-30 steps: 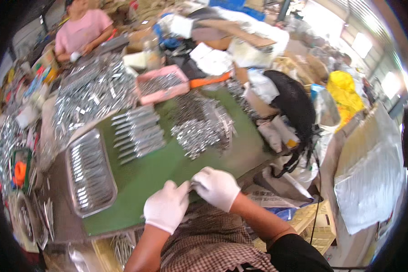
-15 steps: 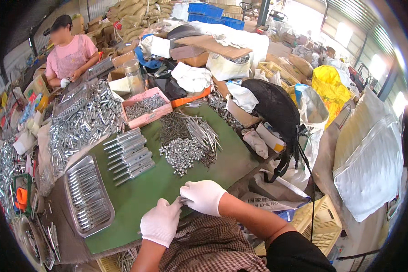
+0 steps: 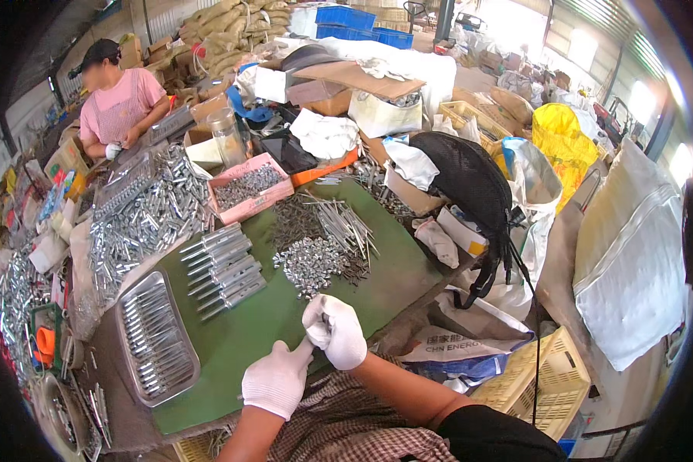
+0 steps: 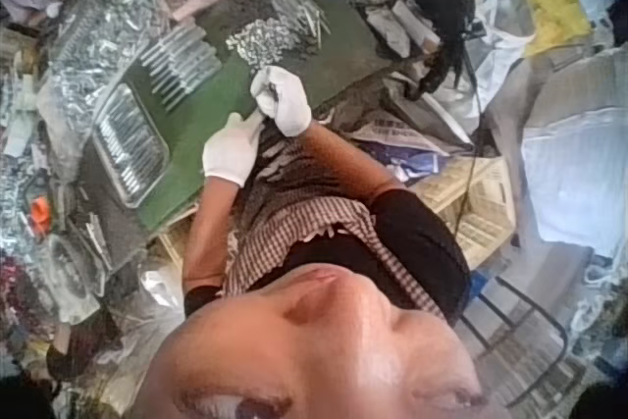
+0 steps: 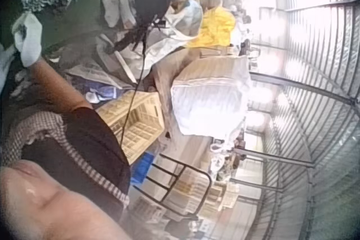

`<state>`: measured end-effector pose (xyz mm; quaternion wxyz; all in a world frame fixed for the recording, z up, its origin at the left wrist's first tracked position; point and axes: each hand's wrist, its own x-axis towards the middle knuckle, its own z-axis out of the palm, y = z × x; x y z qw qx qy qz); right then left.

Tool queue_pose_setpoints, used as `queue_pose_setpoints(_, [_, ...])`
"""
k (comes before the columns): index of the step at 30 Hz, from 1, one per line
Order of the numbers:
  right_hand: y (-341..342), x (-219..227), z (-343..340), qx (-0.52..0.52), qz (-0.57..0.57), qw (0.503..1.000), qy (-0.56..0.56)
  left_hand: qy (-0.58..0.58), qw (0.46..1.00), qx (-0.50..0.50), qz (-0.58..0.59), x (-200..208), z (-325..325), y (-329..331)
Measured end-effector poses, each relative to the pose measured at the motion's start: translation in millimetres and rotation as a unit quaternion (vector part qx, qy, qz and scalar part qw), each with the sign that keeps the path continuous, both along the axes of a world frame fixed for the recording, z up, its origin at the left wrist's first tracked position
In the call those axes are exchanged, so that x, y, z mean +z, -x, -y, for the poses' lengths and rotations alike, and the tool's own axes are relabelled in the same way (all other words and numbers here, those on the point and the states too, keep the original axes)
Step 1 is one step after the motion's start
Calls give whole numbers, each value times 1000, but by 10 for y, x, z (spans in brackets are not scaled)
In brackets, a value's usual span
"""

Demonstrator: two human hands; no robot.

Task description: The person assembles metal components by picking up small metal clips from the work surface and attaching them onto metal shafts by hand.

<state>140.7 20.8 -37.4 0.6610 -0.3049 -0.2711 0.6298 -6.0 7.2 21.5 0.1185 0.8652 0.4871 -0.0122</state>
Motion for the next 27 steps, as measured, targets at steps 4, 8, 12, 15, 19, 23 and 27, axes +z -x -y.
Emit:
queue_pose_setpoints(4, [17, 6, 36, -21, -45, 999, -20, 5, 1000, 2, 11, -4, 21, 27])
queue_pose_setpoints(8, [85, -63, 46, -37, -45, 997, -42, -3, 1000, -1, 3, -38, 43, 48])
queue_pose_setpoints(12, [132, -77, 81, -41, 60, 996, -48, -26, 1000, 0, 17, -69, 90, 84])
queue_pose_setpoints(15, [103, -102, 50, -53, 60, 997, 10, -53, 998, -9, -18, -62, 35, 28])
queue_pose_setpoints(19, [-168, -108, -44, -83, 71, 993, -43, -140, 989, -52, 15, -280, -107, -204])
queue_pose_setpoints(23, [-108, 20, -110, -34, -149, 986, -71, -145, 986, -19, 81, -244, -44, 63])
queue_pose_setpoints(27, [-397, -95, 24, -50, 15, 998, -46, -145, 978, 125, 84, -45, 537, 806])
